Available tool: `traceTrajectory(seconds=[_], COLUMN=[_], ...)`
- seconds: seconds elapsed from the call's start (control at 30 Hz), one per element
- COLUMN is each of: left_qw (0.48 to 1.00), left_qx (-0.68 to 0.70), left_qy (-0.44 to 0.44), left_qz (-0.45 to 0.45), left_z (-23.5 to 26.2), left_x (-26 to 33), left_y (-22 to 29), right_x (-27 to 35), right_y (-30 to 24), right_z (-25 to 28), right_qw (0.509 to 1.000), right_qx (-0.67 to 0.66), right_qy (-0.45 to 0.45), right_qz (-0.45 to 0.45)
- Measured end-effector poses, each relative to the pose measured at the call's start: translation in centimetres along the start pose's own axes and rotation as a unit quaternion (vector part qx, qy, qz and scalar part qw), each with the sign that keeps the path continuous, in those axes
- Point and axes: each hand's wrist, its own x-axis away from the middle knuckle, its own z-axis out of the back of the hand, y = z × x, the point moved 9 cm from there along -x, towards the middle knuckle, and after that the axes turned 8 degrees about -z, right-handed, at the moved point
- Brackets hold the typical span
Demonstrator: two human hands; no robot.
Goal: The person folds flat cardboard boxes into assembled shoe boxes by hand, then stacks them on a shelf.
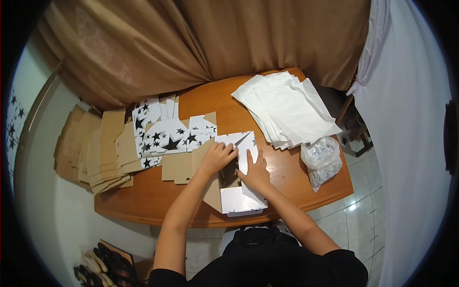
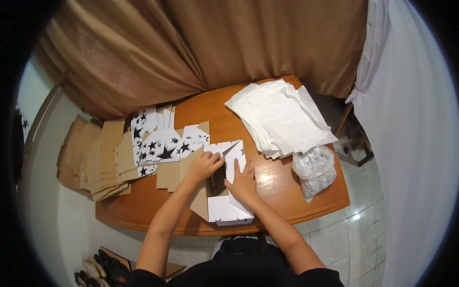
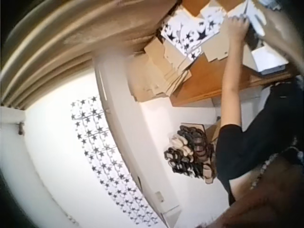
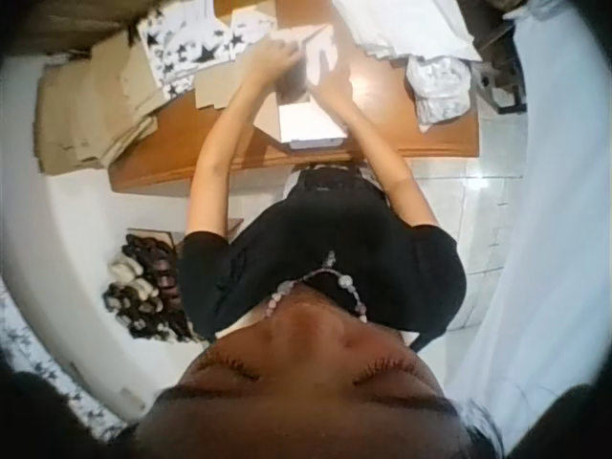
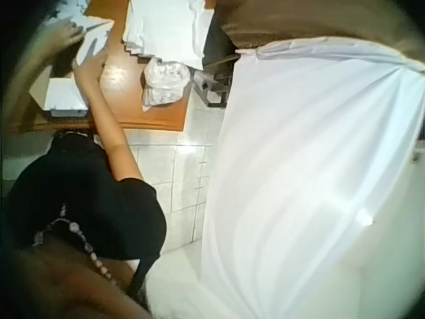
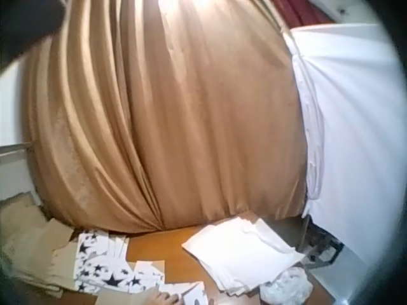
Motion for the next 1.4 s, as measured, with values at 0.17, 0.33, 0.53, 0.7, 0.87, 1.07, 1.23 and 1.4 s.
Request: traceTrajectory(seconds=[0.17,0.33,0.53,0.7,0.87,1.07,1.23,1.4], left_qw=[0.995,0.990,0.991,0.952,0.878,0.665,0.688,0.753], left_qx=[-0.003,0.011,0.019,0.106,0.116,0.421,0.529,0.369], left_qy=[-0.100,-0.137,-0.130,-0.265,-0.155,0.052,0.045,-0.071], left_qz=[0.005,0.000,0.013,0.110,0.438,0.615,0.496,0.540], left_z=[-1.8,-3.1,-4.0,-2.9,4.2,3.9,0.2,-0.9], left_x=[1.8,2.2,2.3,1.9,8.0,15.3,10.7,9.3], left_y=[0.7,1.0,1.5,0.6,-4.4,-1.9,3.2,5.5], right_x=[0.5,0.3,0.3,0.5,0.0,1.0,1.5,1.6], right_y=[-1.1,-0.9,-1.2,-1.4,0.2,0.7,0.8,0.9], right_z=[0.3,0.3,0.0,0.4,0.4,2.3,2.2,2.5], right_qw=[1.000,0.999,0.999,0.998,0.997,0.994,0.988,0.981], right_qx=[-0.008,-0.012,-0.039,-0.038,-0.043,-0.020,-0.085,-0.119], right_qy=[-0.004,-0.036,-0.003,-0.020,0.059,0.105,0.124,0.143], right_qz=[0.006,-0.013,0.007,0.035,0.035,0.036,0.046,0.051])
